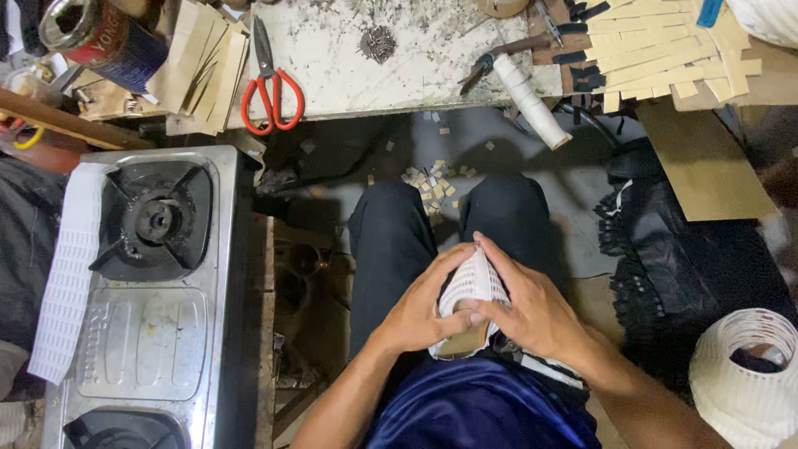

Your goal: The person sits with a woven shoe upper stretched over a wooden last on their lap. They use pincers to grip and pull the upper's edge over the insole board, then hammer tacks and the edge to secure the material, working around the shoe and repositioning it repeatedly.

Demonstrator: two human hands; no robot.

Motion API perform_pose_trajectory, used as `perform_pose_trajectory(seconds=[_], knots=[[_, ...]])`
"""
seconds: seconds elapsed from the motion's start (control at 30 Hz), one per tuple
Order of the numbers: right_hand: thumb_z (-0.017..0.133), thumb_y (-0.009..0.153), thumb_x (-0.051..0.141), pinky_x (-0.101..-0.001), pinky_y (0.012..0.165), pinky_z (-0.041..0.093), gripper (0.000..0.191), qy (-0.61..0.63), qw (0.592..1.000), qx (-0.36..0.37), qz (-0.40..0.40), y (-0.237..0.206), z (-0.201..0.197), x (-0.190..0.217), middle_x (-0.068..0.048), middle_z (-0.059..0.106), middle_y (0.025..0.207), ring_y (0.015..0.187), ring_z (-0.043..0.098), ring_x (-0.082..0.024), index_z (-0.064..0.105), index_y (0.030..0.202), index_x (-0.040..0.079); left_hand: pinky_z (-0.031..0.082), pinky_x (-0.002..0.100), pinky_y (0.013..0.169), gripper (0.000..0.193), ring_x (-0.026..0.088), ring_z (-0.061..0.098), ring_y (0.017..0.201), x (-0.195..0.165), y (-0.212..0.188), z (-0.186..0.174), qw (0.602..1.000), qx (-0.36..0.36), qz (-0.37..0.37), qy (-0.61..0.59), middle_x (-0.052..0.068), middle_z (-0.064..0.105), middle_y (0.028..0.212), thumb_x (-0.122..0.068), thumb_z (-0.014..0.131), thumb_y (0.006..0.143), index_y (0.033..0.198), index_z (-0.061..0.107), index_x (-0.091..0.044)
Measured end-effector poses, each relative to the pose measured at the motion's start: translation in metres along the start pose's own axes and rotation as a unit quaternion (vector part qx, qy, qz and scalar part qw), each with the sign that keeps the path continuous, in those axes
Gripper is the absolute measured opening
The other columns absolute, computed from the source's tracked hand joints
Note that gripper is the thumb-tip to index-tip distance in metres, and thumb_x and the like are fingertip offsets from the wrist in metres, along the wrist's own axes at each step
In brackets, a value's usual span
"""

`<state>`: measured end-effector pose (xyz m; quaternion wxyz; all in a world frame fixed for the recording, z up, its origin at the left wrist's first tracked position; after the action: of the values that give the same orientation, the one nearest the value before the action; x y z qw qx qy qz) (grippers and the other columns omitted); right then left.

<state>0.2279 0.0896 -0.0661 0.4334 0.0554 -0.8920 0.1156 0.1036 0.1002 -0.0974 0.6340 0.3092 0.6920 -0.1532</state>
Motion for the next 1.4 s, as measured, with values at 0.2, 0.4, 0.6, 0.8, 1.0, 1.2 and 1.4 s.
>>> perform_pose_trajectory(seconds=[0.2, 0.4, 0.6, 0.8, 1.0, 1.2, 1.4], knots=[[0.070, 0.088, 0.035, -0.0412, 0.089, 0.055, 0.071, -0.032, 0.999, -0.030, 0.026, -0.019, -0.017, -0.036, -0.020, 0.066, 0.123, 0.110, 0.070, -0.031, 0.045, 0.147, 0.005, 0.040, 0.039, 0.119, 0.079, 0.030, 0.054, 0.143, 0.027, 0.010, -0.008, 0.995, -0.028, -0.077, -0.063, 0.020, 0.055, 0.153, -0.024, 0.071, 0.088, 0.157, 0.040, -0.004], [0.073, 0.086, 0.040, -0.0406, 0.082, 0.057, 0.036, -0.236, 0.959, 0.090, 0.130, -0.081, 0.020, -0.080, -0.011, 0.070, 0.100, 0.096, 0.072, -0.028, 0.066, 0.109, 0.013, 0.047, 0.039, 0.111, 0.078, 0.032, 0.064, 0.128, 0.025, 0.036, -0.031, 0.982, -0.054, -0.172, -0.055, 0.020, 0.068, 0.134, -0.024, 0.072, 0.082, 0.153, 0.044, -0.008], [0.072, 0.085, 0.024, -0.0482, 0.074, 0.055, 0.042, -0.142, 0.972, 0.121, 0.145, -0.115, 0.047, -0.089, -0.014, 0.073, 0.105, 0.091, 0.070, -0.040, 0.060, 0.125, 0.014, 0.045, 0.050, 0.105, 0.079, 0.042, 0.055, 0.133, -0.051, 0.078, -0.020, 0.948, 0.028, 0.058, 0.313, 0.024, 0.055, 0.145, -0.022, 0.079, 0.074, 0.148, 0.052, -0.013], [0.078, 0.081, 0.028, -0.0385, 0.065, 0.059, 0.045, 0.026, 0.976, 0.015, 0.214, -0.109, 0.022, -0.094, -0.011, 0.077, 0.086, 0.071, 0.075, -0.022, 0.070, 0.124, 0.014, 0.043, 0.054, 0.099, 0.076, 0.040, 0.057, 0.126, -0.005, 0.068, -0.033, 0.925, 0.069, -0.090, 0.364, 0.020, 0.055, 0.146, -0.026, 0.082, 0.077, 0.142, 0.050, -0.001], [0.069, 0.094, 0.020, -0.0347, 0.076, 0.060, 0.027, 0.189, 0.954, 0.037, 0.230, -0.070, 0.054, -0.118, -0.012, 0.074, 0.093, 0.082, 0.068, -0.016, 0.076, 0.111, 0.000, 0.049, 0.043, 0.103, 0.067, 0.040, 0.061, 0.126, 0.021, 0.027, -0.058, 0.965, -0.094, -0.133, 0.206, 0.022, 0.061, 0.138, -0.016, 0.085, 0.080, 0.138, 0.056, 0.002], [0.054, 0.091, 0.008, -0.0449, 0.087, 0.063, 0.044, 0.539, 0.805, 0.053, 0.243, -0.043, 0.085, -0.089, -0.016, 0.067, 0.135, 0.116, 0.071, -0.026, 0.058, 0.135, 0.001, 0.053, 0.042, 0.100, 0.061, 0.034, 0.063, 0.125, 0.020, 0.018, -0.098, 0.936, -0.023, -0.119, 0.332, 0.014, 0.062, 0.146, -0.012, 0.079, 0.074, 0.133, 0.062, -0.010], [0.052, 0.096, 0.009, -0.0400, 0.092, 0.061, 0.042, 0.445, 0.872, 0.066, 0.193, 0.009, 0.100, -0.048, -0.014, 0.070, 0.131, 0.116, 0.071, -0.025, 0.057, 0.138, 0.001, 0.052, 0.044, 0.100, 0.064, 0.039, 0.058, 0.127, 0.013, 0.015, -0.088, 0.935, -0.035, -0.036, 0.350, 0.021, 0.054, 0.148, -0.018, 0.080, 0.083, 0.141, 0.057, -0.007]])
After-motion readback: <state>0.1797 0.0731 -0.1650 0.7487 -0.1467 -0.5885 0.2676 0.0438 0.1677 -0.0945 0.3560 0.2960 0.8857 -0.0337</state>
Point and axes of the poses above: each hand's wrist, its own y-axis towards the middle knuckle, its own z-axis out of the palm, x = y × z, the point moved 10 cm from there along y, towards the middle knuckle
